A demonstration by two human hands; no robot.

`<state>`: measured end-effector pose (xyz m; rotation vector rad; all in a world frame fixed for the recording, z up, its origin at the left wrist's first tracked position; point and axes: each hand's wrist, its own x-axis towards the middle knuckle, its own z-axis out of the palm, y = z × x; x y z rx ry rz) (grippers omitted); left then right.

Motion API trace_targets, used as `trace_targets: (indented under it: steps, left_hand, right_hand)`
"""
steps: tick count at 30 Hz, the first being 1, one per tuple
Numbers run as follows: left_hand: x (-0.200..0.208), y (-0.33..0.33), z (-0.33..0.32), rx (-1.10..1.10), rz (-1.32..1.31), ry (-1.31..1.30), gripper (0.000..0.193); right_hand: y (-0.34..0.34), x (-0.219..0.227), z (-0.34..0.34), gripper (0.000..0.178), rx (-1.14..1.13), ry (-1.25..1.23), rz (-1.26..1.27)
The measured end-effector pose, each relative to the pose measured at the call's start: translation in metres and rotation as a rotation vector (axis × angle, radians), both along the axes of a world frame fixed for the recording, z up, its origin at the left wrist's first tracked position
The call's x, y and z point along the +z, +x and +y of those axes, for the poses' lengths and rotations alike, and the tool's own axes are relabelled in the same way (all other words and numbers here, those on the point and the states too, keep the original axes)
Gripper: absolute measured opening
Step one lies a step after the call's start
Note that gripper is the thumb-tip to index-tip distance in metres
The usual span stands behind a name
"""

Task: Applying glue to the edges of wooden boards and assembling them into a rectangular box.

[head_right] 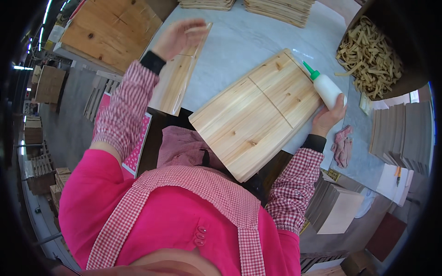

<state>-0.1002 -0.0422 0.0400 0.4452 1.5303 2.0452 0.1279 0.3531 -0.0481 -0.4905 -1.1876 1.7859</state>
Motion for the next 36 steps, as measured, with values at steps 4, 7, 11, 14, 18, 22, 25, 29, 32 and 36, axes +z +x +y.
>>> trace_targets:
  steps: [4,7,11,14,18,22,25,29,32,36]
  left_hand:
    - [-0.002,0.148,-0.004,0.082,-0.134,-0.133,0.021]
    - [-0.022,0.251,-0.033,0.181,-0.352,-0.23,0.017]
    - [-0.041,0.291,-0.03,0.303,-0.717,-0.139,0.017]
    - [-0.039,0.295,-0.011,0.318,-0.846,-0.107,0.019]
    - [-0.037,0.297,0.006,0.213,-0.8,-0.158,0.024]
    - [-0.04,0.294,0.008,0.256,-0.745,-0.26,0.029]
    - [-0.043,0.292,0.006,0.249,-0.76,-0.221,0.035]
    - [-0.044,0.29,0.006,0.229,-0.7,-0.222,0.034]
    - [-0.044,0.289,0.006,0.261,-0.697,-0.23,0.033]
    - [-0.044,0.289,0.004,0.251,-0.691,-0.216,0.033]
  right_hand:
    - [-0.006,-0.006,0.003,0.034,0.025,0.012,0.007]
    - [-0.013,0.004,-0.003,0.033,0.049,-0.063,0.021]
    - [-0.025,0.004,0.0,0.034,0.107,-0.052,-0.017]
    - [-0.036,0.011,-0.002,0.035,0.136,0.041,-0.087]
    - [-0.05,0.014,-0.004,0.039,0.033,0.434,-0.218]
    - [-0.063,0.034,-0.025,0.048,-0.081,0.624,-0.289]
    - [-0.065,0.045,-0.031,0.051,-0.062,0.765,-0.39]
    - [-0.056,0.058,-0.017,0.049,-0.017,0.902,-0.458]
    - [-0.033,0.069,-0.005,0.047,-0.024,0.932,-0.489]
    - [0.003,0.072,0.01,0.046,-0.045,0.926,-0.518]
